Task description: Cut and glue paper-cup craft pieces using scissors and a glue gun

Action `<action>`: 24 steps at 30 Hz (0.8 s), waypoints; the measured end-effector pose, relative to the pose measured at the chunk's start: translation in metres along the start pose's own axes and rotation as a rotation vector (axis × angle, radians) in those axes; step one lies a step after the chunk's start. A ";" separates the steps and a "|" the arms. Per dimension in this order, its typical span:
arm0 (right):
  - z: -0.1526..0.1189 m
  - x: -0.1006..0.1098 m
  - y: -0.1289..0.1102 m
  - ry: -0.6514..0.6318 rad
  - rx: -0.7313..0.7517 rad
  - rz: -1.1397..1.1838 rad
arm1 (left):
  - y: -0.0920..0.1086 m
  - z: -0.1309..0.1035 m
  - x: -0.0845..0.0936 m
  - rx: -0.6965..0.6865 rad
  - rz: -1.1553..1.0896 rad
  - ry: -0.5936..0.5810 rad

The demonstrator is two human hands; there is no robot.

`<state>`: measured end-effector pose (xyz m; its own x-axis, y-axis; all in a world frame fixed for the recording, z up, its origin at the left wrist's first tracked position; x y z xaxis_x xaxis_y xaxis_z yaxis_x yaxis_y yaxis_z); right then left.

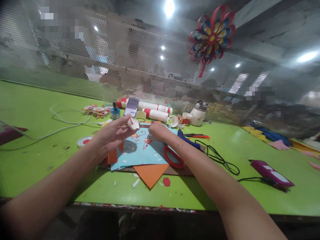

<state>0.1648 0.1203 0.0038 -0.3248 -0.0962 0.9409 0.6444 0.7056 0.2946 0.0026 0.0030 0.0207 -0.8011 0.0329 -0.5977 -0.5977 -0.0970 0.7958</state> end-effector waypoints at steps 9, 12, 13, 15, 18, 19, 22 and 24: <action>-0.001 0.006 -0.005 -0.024 0.042 -0.094 | -0.001 -0.001 0.000 -0.002 0.016 -0.009; -0.004 0.011 -0.005 -0.031 0.036 -0.097 | -0.001 0.000 0.001 -0.003 0.013 -0.012; -0.004 0.012 -0.005 -0.037 0.034 -0.098 | -0.001 0.000 0.001 -0.004 0.011 -0.015; -0.003 0.015 -0.006 -0.061 0.029 -0.099 | -0.002 0.000 0.001 -0.005 0.008 -0.018; 0.001 0.017 -0.009 -0.104 0.017 -0.092 | -0.002 0.000 0.001 0.003 0.010 -0.006; 0.003 0.018 -0.010 -0.116 0.011 -0.087 | -0.002 0.000 0.001 0.005 0.009 -0.003; 0.006 0.016 -0.012 -0.138 -0.003 -0.065 | -0.002 -0.001 0.000 0.007 0.001 -0.003; 0.008 0.015 -0.012 -0.146 -0.010 -0.046 | -0.001 -0.001 0.000 0.007 -0.003 -0.006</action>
<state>0.1464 0.1160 0.0131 -0.4511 -0.0245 0.8922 0.6333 0.6956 0.3393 0.0035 0.0023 0.0200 -0.7996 0.0396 -0.5993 -0.6002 -0.0897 0.7948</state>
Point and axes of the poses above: each hand's wrist, its own z-axis towards the middle knuckle, its own x-axis out of the back of the hand, y = z × x, the point moved 1 cm from there along z, towards the middle knuckle, and after that the axes turned 8 degrees about -y, right-handed, at the moved point
